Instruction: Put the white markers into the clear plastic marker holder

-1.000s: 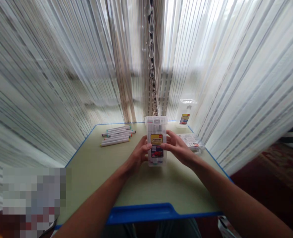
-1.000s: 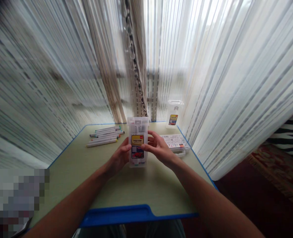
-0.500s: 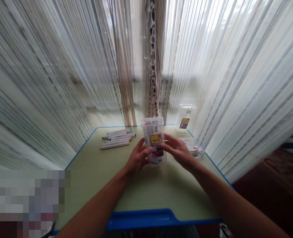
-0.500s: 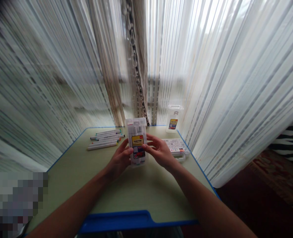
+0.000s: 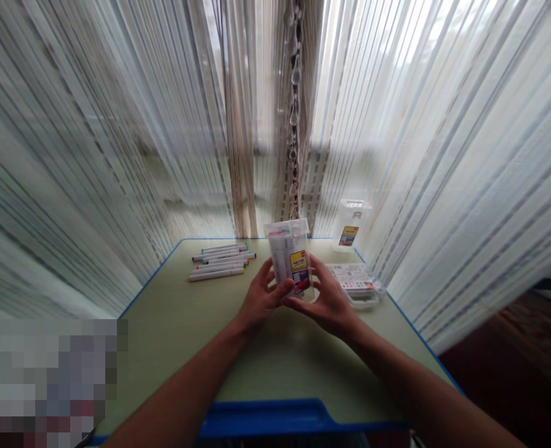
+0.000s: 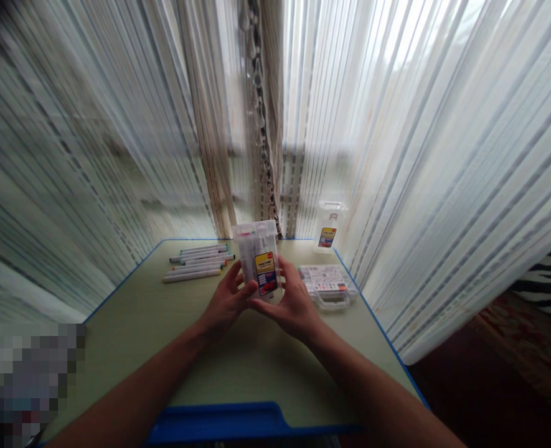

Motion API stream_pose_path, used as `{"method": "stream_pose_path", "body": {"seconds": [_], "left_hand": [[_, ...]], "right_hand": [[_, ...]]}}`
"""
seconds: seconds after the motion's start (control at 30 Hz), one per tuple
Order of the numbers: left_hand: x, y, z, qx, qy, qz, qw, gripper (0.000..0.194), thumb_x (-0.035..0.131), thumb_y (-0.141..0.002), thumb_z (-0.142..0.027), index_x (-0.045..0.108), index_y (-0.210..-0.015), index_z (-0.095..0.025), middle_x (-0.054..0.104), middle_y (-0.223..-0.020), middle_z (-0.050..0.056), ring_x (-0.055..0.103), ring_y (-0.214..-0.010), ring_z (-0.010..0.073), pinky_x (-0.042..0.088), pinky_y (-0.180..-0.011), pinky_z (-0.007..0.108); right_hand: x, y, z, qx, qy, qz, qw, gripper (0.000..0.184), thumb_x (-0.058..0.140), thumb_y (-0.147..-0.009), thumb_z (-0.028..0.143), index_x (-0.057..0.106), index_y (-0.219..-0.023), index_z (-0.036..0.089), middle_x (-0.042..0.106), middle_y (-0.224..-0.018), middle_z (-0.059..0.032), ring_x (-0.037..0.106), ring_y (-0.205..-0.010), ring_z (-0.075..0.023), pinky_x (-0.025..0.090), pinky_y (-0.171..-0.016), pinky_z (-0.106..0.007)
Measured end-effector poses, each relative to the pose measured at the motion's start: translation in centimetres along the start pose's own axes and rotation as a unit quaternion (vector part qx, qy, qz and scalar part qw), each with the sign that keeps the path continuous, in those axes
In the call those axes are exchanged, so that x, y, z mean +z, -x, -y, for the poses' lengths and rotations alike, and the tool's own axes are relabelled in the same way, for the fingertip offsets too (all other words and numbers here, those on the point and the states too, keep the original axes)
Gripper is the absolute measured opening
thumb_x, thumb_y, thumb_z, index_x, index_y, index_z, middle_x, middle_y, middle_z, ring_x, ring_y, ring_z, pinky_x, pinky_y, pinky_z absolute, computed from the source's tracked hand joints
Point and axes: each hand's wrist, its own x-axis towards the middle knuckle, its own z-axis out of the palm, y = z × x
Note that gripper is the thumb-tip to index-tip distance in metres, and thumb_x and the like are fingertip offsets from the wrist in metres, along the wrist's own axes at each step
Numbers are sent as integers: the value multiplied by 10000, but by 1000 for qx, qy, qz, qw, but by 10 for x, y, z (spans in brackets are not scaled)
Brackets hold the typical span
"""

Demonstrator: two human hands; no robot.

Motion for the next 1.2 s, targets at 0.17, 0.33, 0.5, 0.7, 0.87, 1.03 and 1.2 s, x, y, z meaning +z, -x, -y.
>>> {"method": "stream_pose_path", "body": {"seconds": [0.17, 0.33, 0.5, 0.7, 0.87, 1.03, 1.2], "left_hand": [[6, 2, -4, -4, 27, 3, 1000, 644, 848, -783, -420, 574, -1353, -301, 685, -1308, 121, 706, -1143, 356, 635, -838, 436], [9, 3, -5, 0, 44, 15, 999, 613, 821, -815, -408, 559, -1360, -303, 678, -1328, 104, 684, -1191, 336, 622, -876, 423], [7, 1, -3, -4, 49, 32, 998, 580, 806, -823, -432, 573, -1345, -333, 698, -1295, 70, 697, -1161, 300, 614, -883, 403], [9, 1, -6, -25, 51, 33, 998, 444, 656, -922, -477, 622, -1330, -307, 713, -1267, 76, 695, -1140, 284, 603, -874, 394], [5, 0, -5, -27, 57, 68, 996, 514, 657, -918, -431, 581, -1408, -298, 693, -1311, 87, 679, -1161, 307, 585, -878, 396], [-1, 2, -7, -27, 35, 68, 997, 615, 720, -892, -377, 515, -1471, -347, 677, -1323, 92, 687, -1146, 313, 595, -843, 390], [-2, 3, -8, -11, 14, 34, 999, 699, 790, -845, -392, 500, -1480, -356, 658, -1325, 112, 697, -1119, 318, 620, -787, 391]], "right_hand": [[1, 1, 8, -27, 30, -22, 999, 907, 880, -711, 475, 434, -1465, 241, 570, -1372, -178, 599, -1231, -354, 585, -939, -544], [0, 2, 13, -44, 46, -31, 998, 907, 882, -710, 446, 430, -1467, 232, 569, -1354, -175, 590, -1222, -354, 583, -935, -537], [0, 4, 15, -47, 54, -35, 997, 911, 883, -707, 435, 423, -1467, 237, 568, -1344, -173, 592, -1212, -347, 586, -926, -535], [-1, 6, 14, -6, 18, -28, 999, 893, 875, -685, 339, 436, -1455, 234, 559, -1385, -172, 572, -1243, -344, 563, -957, -523], [1, 5, 6, 50, -122, 17, 991, 847, 878, -697, 335, 457, -1429, 267, 588, -1367, -136, 587, -1215, -311, 546, -958, -473], [-3, 0, 3, 73, -216, 56, 972, 806, 885, -707, 346, 503, -1414, 288, 607, -1350, -117, 582, -1227, -307, 523, -979, -456], [-8, -3, 0, 80, -223, 64, 969, 882, 887, -712, 346, 470, -1487, 283, 596, -1393, -124, 586, -1231, -314, 477, -1029, -479]]}}
